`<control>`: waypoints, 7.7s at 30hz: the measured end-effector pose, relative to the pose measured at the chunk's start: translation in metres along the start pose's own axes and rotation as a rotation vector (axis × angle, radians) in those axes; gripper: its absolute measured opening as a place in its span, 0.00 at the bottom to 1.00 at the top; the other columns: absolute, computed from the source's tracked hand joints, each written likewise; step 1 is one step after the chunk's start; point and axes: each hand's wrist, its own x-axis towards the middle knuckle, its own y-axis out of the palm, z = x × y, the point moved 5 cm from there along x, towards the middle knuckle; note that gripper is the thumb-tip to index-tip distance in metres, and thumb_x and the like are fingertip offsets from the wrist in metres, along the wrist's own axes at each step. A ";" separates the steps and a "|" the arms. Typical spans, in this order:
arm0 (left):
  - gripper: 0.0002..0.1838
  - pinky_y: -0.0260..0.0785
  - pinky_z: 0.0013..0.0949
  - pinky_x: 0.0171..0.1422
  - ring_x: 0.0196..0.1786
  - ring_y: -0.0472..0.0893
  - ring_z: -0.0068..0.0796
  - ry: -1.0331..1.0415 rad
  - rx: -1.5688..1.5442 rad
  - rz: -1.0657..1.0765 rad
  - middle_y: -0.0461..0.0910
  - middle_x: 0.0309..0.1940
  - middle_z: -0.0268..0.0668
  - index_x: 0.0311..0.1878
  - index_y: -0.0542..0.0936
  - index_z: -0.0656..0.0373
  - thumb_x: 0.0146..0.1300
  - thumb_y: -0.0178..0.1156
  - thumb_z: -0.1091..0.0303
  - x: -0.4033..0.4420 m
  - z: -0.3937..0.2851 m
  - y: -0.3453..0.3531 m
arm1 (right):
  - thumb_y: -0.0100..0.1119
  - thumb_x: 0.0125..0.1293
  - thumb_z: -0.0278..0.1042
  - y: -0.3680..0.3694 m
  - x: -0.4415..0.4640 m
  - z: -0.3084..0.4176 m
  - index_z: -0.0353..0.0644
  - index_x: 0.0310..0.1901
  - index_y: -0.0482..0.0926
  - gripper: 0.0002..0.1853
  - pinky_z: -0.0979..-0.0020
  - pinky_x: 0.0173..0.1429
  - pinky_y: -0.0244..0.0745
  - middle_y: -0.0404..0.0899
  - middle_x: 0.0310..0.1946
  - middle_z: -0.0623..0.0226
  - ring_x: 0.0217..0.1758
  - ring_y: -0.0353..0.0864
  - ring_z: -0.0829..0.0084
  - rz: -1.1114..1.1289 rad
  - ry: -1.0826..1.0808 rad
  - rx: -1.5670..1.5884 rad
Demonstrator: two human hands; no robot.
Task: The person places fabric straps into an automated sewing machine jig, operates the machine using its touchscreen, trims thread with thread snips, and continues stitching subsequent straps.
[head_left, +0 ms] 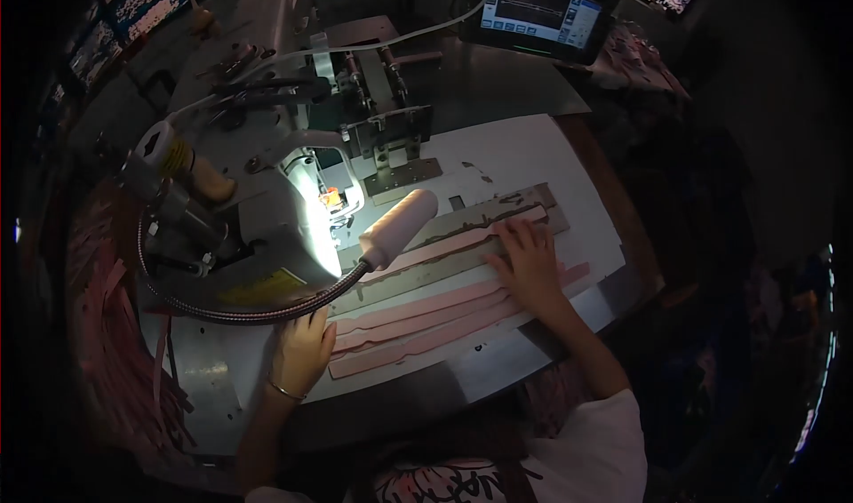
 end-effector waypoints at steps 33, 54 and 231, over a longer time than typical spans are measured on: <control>0.21 0.67 0.31 0.43 0.41 0.74 0.34 -0.029 0.262 -0.117 0.74 0.44 0.36 0.54 0.73 0.55 0.59 0.58 0.58 0.004 0.005 0.018 | 0.55 0.60 0.40 0.014 0.017 0.122 0.42 0.54 0.72 0.21 0.63 0.56 0.58 0.71 0.49 0.65 0.49 0.66 0.65 0.016 -0.543 0.326; 0.25 0.65 0.37 0.53 0.48 0.72 0.42 0.023 0.121 -0.073 0.71 0.51 0.42 0.64 0.68 0.53 0.62 0.54 0.62 0.006 0.004 0.008 | 0.56 0.59 0.34 0.019 0.035 0.119 0.43 0.47 0.77 0.14 0.66 0.53 0.60 0.74 0.40 0.67 0.44 0.67 0.68 0.033 -0.423 0.588; 0.05 0.60 0.21 0.27 0.22 0.66 0.16 -0.403 -0.977 -0.007 0.70 0.17 0.25 0.33 0.81 0.61 0.56 0.64 0.70 -0.038 0.022 0.000 | 0.41 0.71 0.39 -0.187 0.152 0.092 0.43 0.52 0.70 0.14 0.72 0.37 0.65 0.73 0.40 0.65 0.32 0.72 0.75 -0.058 -0.187 0.437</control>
